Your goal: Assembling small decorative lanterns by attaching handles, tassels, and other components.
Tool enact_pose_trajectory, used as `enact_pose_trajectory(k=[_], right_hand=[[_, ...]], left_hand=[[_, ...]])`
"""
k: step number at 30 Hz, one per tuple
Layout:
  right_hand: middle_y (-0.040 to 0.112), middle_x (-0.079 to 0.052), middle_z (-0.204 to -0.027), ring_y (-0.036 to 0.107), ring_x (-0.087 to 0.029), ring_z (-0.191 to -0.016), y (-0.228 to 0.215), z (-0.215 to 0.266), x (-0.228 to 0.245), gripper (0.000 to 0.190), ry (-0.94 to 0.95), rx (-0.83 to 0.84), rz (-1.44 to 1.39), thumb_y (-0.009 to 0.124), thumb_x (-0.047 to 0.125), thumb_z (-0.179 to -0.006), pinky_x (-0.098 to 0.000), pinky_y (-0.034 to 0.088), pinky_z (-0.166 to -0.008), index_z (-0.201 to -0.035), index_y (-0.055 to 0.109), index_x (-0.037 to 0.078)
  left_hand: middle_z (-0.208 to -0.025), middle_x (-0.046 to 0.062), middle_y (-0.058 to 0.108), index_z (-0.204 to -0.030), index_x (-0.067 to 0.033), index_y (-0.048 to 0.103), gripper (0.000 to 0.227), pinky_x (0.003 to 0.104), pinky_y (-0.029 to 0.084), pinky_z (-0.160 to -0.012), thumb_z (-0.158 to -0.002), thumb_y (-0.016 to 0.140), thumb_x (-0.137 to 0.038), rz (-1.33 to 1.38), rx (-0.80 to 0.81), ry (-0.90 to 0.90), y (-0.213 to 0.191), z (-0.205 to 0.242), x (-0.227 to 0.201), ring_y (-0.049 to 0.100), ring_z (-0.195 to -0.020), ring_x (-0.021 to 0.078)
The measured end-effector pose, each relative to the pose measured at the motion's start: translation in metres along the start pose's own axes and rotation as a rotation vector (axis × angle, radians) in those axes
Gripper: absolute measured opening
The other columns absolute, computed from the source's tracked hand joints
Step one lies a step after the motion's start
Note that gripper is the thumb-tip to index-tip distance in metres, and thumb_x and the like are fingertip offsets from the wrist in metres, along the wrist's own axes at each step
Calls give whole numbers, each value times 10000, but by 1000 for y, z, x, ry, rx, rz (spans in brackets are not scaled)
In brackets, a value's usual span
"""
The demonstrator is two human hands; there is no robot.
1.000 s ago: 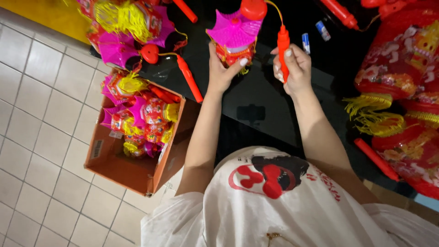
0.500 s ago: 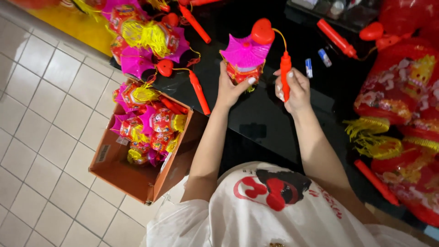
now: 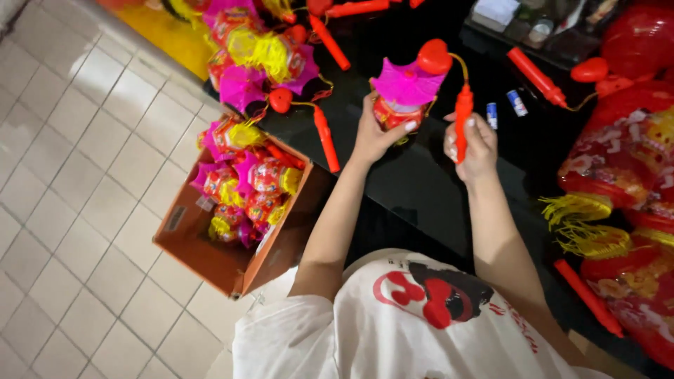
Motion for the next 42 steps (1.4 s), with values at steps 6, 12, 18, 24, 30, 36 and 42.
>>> enact_pose_trajectory(k=[6,12,18,24,30,36,42], right_hand=[[499,-111,-672,468,-149,-441,-9,-8,-13,475,2,-43,58,542,413,-1081,-225,371,-382,-1220,604,-38],[574,-87,-717,444,-96,-468,16,2,4,477,46,-122,99,609,432,-1023,-189,311,-430,-1211,638,-5],[530,-63,-669,437,-94,-456,23,5,16,511,51,-107,167,602,486,-1013,-204,303,-432,-1130,628,-11],[537,-53,-690,436,-90,-458,27,4,19,469,58,-99,126,593,423,-1036,-210,312,-440,-1170,634,-24],[497,-58,-677,435,-102,-470,9,2,8,432,38,-47,72,640,438,-1009,-217,308,-414,-1110,595,20],[547,-62,-751,407,-78,-475,17,1,8,472,52,-88,24,619,404,-1023,-214,304,-432,-1229,623,-20],[544,-79,-759,489,-113,-549,19,-2,10,337,35,-95,19,621,321,-1045,-210,362,-480,-1184,588,16]], left_hand=[[-1235,306,605,-1408,-60,485,1004,581,482,-1069,-621,1042,-343,-62,-5,-28,-3,2,-4,596,-1247,486],[-1290,101,641,-1375,-88,445,935,330,547,-991,-662,922,-463,-154,2,-20,0,-2,-2,648,-1148,188],[-1293,99,644,-1390,-107,424,925,350,562,-981,-693,905,-481,-154,41,-43,-2,-2,-9,668,-1155,213],[-1304,102,616,-1384,-108,411,916,354,587,-986,-709,893,-498,-127,74,-59,-1,-1,-19,666,-1178,227],[-1250,76,644,-1322,-79,456,792,329,529,-1019,-755,929,-364,-25,64,58,0,-2,-4,641,-1139,170],[-1289,108,632,-1337,-78,424,789,374,556,-1022,-791,892,-404,-73,126,39,1,0,-22,660,-1196,236],[-1300,102,591,-1360,-111,398,774,395,576,-1027,-819,880,-381,-5,173,35,1,-1,-23,648,-1212,253]])
Point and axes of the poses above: each hand's wrist, its own z-axis away from the middle knuckle, its own y-axis out of the palm, x = y × z, the point moved 1 cm from there along -z, towards the middle knuckle
